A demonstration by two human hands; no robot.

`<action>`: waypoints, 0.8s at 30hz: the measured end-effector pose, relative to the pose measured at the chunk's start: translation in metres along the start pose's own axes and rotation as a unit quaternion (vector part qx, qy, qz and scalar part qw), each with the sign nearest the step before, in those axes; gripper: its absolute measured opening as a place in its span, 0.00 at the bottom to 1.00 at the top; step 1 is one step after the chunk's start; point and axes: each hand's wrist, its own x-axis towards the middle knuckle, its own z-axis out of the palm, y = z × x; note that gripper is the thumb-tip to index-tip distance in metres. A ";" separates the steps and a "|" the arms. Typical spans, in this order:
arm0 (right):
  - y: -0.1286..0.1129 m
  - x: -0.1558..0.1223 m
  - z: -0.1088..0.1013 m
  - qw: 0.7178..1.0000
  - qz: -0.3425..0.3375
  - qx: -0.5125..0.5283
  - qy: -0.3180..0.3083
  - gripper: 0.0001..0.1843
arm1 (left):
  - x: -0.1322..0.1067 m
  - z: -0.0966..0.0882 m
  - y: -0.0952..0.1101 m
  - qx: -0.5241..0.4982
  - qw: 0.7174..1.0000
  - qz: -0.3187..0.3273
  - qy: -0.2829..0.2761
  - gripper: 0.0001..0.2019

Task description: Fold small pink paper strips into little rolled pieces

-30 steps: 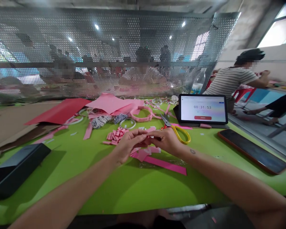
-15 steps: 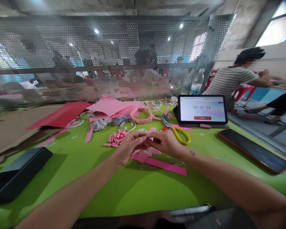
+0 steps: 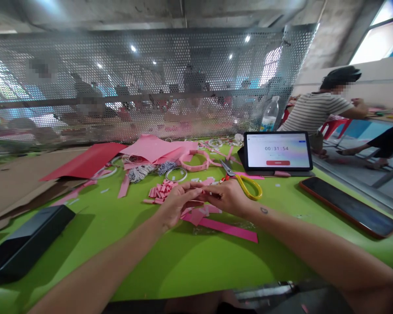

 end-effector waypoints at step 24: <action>0.010 0.003 -0.001 0.996 0.062 0.063 0.007 0.21 | 0.004 -0.017 0.023 0.146 0.987 0.052 0.048 0.16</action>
